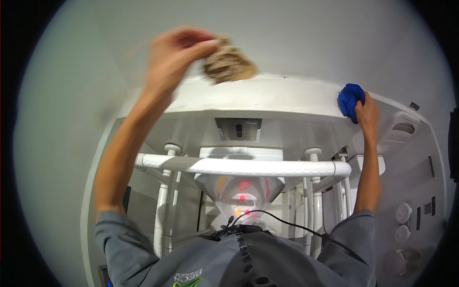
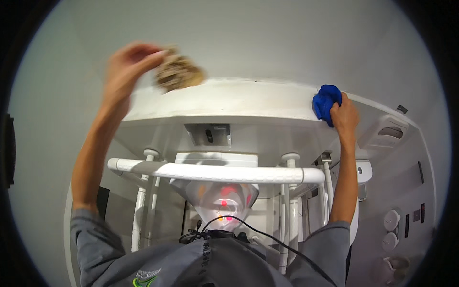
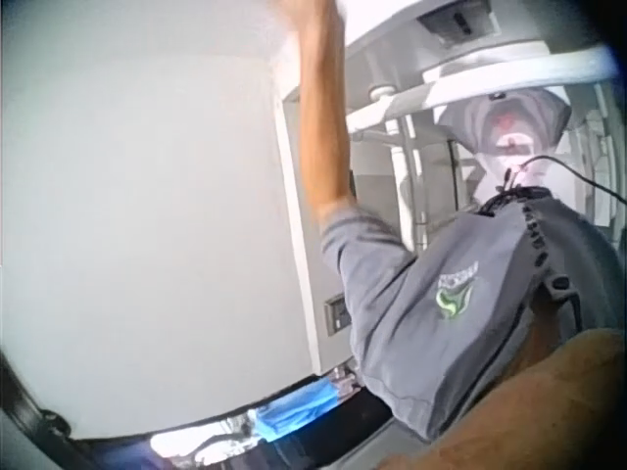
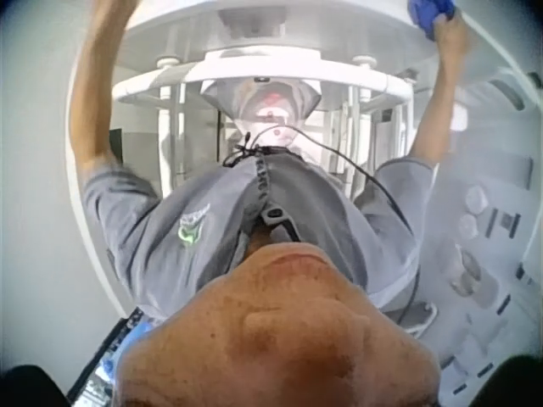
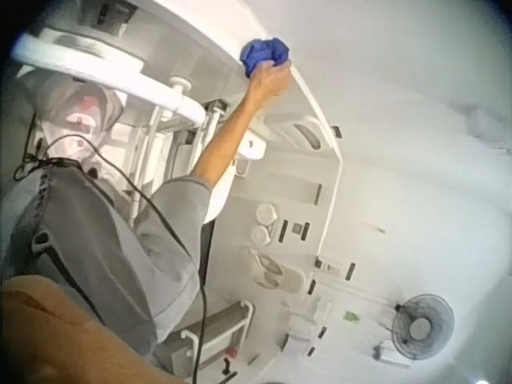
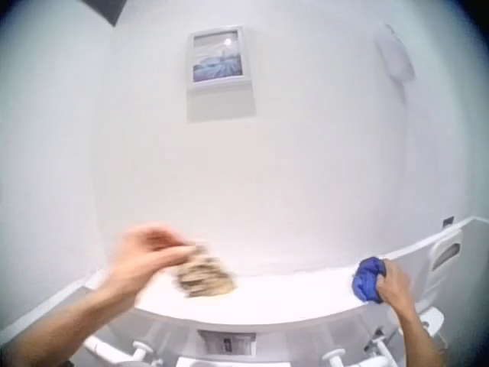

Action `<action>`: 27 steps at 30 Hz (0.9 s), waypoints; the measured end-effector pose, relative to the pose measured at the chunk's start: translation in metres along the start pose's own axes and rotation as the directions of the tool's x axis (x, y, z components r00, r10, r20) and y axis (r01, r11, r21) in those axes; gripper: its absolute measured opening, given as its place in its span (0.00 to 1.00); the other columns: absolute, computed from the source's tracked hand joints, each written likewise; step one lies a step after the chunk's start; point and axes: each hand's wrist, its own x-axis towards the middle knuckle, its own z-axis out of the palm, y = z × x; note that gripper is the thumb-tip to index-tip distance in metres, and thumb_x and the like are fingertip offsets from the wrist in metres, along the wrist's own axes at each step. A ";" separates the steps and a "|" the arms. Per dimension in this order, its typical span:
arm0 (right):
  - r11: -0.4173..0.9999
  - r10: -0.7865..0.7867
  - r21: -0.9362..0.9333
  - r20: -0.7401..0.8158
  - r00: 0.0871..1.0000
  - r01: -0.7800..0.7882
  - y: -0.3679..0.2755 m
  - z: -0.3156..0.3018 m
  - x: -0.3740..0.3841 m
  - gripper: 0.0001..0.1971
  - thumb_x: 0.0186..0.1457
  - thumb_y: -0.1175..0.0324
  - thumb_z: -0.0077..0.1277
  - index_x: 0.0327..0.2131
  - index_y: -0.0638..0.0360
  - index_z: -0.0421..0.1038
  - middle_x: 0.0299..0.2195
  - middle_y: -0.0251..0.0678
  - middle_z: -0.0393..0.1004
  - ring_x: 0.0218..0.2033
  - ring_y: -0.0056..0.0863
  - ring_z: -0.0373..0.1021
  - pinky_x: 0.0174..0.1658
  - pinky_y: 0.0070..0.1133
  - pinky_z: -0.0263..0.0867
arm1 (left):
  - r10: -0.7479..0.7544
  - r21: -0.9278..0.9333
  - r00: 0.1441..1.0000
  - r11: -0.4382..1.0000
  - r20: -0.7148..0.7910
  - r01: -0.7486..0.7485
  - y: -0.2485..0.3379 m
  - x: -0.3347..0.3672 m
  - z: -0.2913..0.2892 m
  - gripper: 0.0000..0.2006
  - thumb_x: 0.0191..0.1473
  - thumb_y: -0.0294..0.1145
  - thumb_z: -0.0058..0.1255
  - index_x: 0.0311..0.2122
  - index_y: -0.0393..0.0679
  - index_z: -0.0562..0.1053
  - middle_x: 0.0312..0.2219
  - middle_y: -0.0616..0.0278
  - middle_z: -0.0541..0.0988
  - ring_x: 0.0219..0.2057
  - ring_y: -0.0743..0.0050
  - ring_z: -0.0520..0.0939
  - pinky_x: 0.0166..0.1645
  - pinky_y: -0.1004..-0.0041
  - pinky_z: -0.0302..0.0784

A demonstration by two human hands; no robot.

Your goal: Cleaning various surfaces and fixtures in an accessible bathroom using a cloth.

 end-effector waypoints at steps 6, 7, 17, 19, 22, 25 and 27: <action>0.986 -0.020 0.164 -0.109 0.994 0.038 -0.009 0.005 -0.009 0.17 0.44 0.69 0.42 0.42 0.54 0.67 0.36 0.43 0.71 0.39 0.44 0.66 0.41 0.36 0.62 | -0.061 0.211 0.997 0.976 0.050 0.049 -0.091 0.090 0.153 0.03 0.39 0.24 0.55 0.24 0.38 0.77 0.21 0.56 0.78 0.25 0.70 0.78 0.32 0.74 0.74; 0.985 -0.011 0.168 -0.106 0.994 0.029 -0.005 0.006 -0.010 0.17 0.44 0.69 0.42 0.42 0.54 0.67 0.36 0.43 0.71 0.39 0.44 0.66 0.41 0.36 0.62 | -0.062 0.216 0.996 0.975 0.059 0.048 -0.105 0.090 0.168 0.03 0.39 0.24 0.55 0.24 0.38 0.77 0.21 0.56 0.78 0.25 0.70 0.78 0.32 0.74 0.74; 0.967 0.015 0.255 -0.105 0.994 0.012 0.002 0.010 -0.010 0.17 0.45 0.70 0.42 0.41 0.53 0.67 0.37 0.39 0.70 0.40 0.41 0.66 0.41 0.35 0.62 | 0.165 0.721 0.959 0.633 0.230 -0.282 -0.137 0.066 0.207 0.07 0.41 0.29 0.54 0.19 0.36 0.74 0.17 0.50 0.74 0.20 0.53 0.74 0.28 0.63 0.71; 0.965 -0.001 0.261 -0.117 0.993 0.031 0.003 0.013 -0.010 0.17 0.45 0.70 0.42 0.42 0.53 0.67 0.37 0.39 0.70 0.40 0.41 0.66 0.41 0.35 0.62 | -0.006 0.724 0.975 0.670 0.224 -0.162 -0.135 0.063 0.211 0.09 0.41 0.31 0.54 0.17 0.36 0.74 0.15 0.49 0.73 0.19 0.52 0.74 0.26 0.62 0.70; 0.965 0.004 0.260 -0.119 0.993 0.027 0.002 0.014 -0.009 0.17 0.45 0.70 0.42 0.42 0.53 0.67 0.37 0.39 0.70 0.40 0.41 0.66 0.41 0.34 0.62 | -0.062 0.702 0.964 0.698 0.259 -0.143 -0.122 0.064 0.216 0.14 0.40 0.34 0.55 0.16 0.32 0.70 0.13 0.45 0.70 0.17 0.47 0.72 0.22 0.60 0.68; 0.961 0.010 0.276 -0.124 0.992 0.025 0.001 0.012 -0.008 0.17 0.44 0.70 0.42 0.42 0.54 0.67 0.37 0.39 0.70 0.40 0.41 0.66 0.42 0.33 0.62 | -0.192 0.766 0.931 0.630 0.311 -0.127 -0.116 0.069 0.222 0.15 0.41 0.33 0.55 0.14 0.31 0.68 0.13 0.43 0.69 0.17 0.45 0.71 0.23 0.59 0.67; 0.955 0.022 0.295 -0.135 0.991 0.019 -0.001 0.010 -0.008 0.17 0.44 0.71 0.43 0.42 0.54 0.67 0.37 0.39 0.70 0.39 0.40 0.67 0.41 0.32 0.62 | -0.057 0.698 0.946 0.690 0.318 -0.193 -0.126 0.071 0.223 0.14 0.39 0.29 0.53 0.11 0.31 0.66 0.12 0.43 0.68 0.16 0.44 0.70 0.23 0.60 0.67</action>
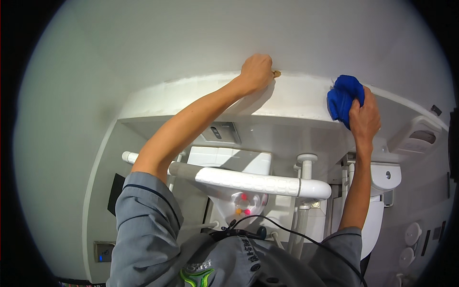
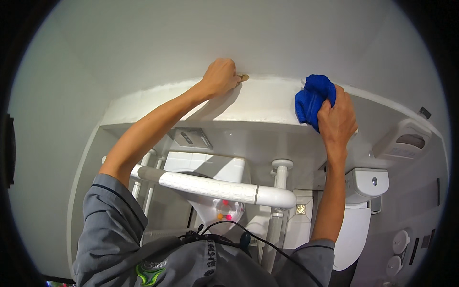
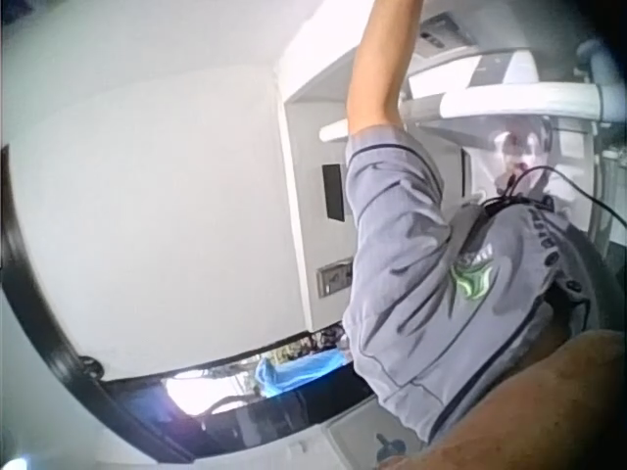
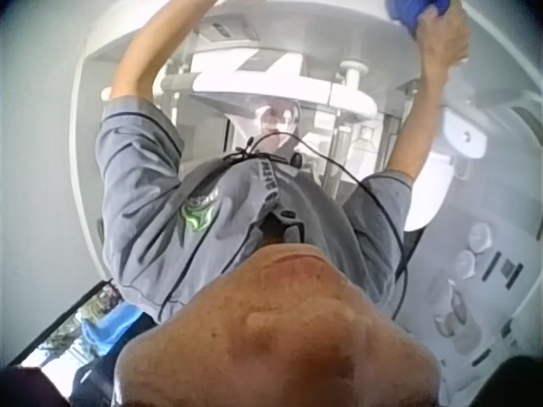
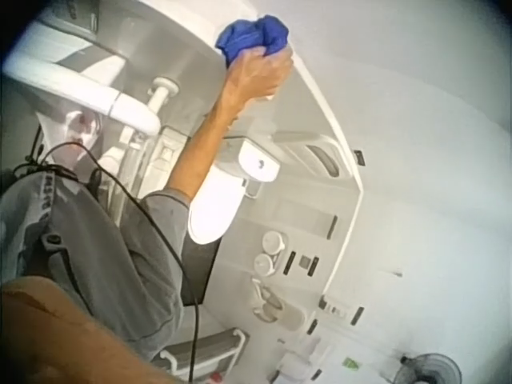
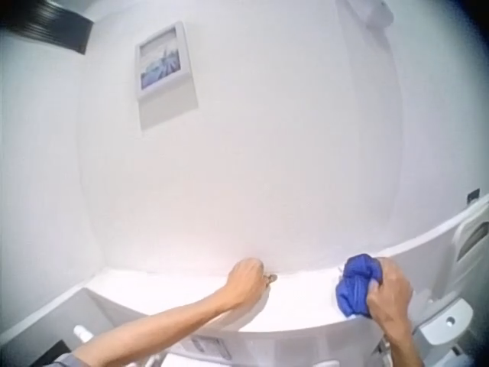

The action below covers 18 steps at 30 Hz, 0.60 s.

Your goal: Cleaning various surfaces and fixtures in an accessible bathroom using a cloth.

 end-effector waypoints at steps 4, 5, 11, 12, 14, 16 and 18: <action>0.999 -0.043 0.031 -0.014 0.999 0.043 0.006 0.006 0.002 0.17 0.44 0.71 0.43 0.42 0.54 0.67 0.37 0.38 0.70 0.39 0.41 0.67 0.41 0.33 0.62 | 0.137 0.049 0.986 0.990 -0.094 -0.133 -0.013 -0.004 0.005 0.11 0.38 0.28 0.52 0.13 0.32 0.71 0.09 0.44 0.67 0.12 0.50 0.66 0.20 0.64 0.64; 0.999 -0.046 0.018 -0.019 0.999 0.047 0.006 0.006 0.002 0.17 0.44 0.71 0.43 0.42 0.54 0.67 0.37 0.38 0.71 0.39 0.41 0.67 0.41 0.32 0.62 | 0.120 0.009 0.993 0.993 -0.020 -0.120 -0.013 -0.012 0.000 0.10 0.38 0.29 0.53 0.15 0.32 0.72 0.10 0.46 0.68 0.12 0.53 0.67 0.20 0.65 0.64; 1.000 0.020 -0.006 0.013 1.000 -0.020 0.002 -0.011 -0.007 0.17 0.45 0.69 0.44 0.42 0.54 0.67 0.38 0.39 0.71 0.40 0.40 0.67 0.43 0.32 0.62 | 0.119 -0.338 0.986 0.938 0.115 -0.074 0.018 -0.102 -0.069 0.07 0.42 0.29 0.55 0.22 0.35 0.75 0.19 0.59 0.74 0.20 0.73 0.73 0.24 0.72 0.66; 0.998 0.056 -0.023 0.048 0.997 -0.055 0.000 -0.009 -0.007 0.17 0.46 0.68 0.44 0.42 0.54 0.67 0.39 0.39 0.70 0.41 0.40 0.67 0.43 0.32 0.62 | 0.116 -0.371 0.992 0.925 0.059 -0.086 0.026 -0.125 -0.084 0.06 0.41 0.28 0.56 0.23 0.36 0.76 0.20 0.59 0.75 0.21 0.74 0.73 0.24 0.73 0.67; 0.999 0.027 -0.035 0.027 0.999 -0.026 0.013 0.007 -0.007 0.18 0.46 0.67 0.44 0.43 0.53 0.67 0.41 0.40 0.70 0.42 0.41 0.66 0.44 0.32 0.62 | 0.112 -0.361 0.990 0.923 -0.086 -0.136 0.039 -0.168 -0.111 0.04 0.40 0.25 0.56 0.25 0.38 0.77 0.21 0.59 0.75 0.22 0.72 0.74 0.26 0.75 0.68; 0.997 -0.036 -0.065 -0.001 0.999 0.036 0.041 0.027 -0.002 0.19 0.48 0.64 0.42 0.46 0.52 0.66 0.43 0.42 0.69 0.44 0.44 0.66 0.46 0.33 0.61 | 0.090 -0.300 0.978 0.943 -0.189 -0.145 0.052 -0.211 -0.127 0.06 0.39 0.21 0.55 0.28 0.39 0.77 0.22 0.59 0.75 0.22 0.69 0.74 0.26 0.75 0.69; 0.987 0.035 -0.160 0.047 0.998 -0.027 0.023 0.022 0.002 0.21 0.48 0.59 0.39 0.47 0.52 0.64 0.42 0.45 0.70 0.44 0.46 0.66 0.47 0.34 0.60 | 0.056 -0.276 0.978 0.955 -0.199 -0.111 0.072 -0.265 -0.133 0.09 0.36 0.19 0.56 0.28 0.39 0.77 0.22 0.59 0.75 0.24 0.70 0.74 0.27 0.76 0.70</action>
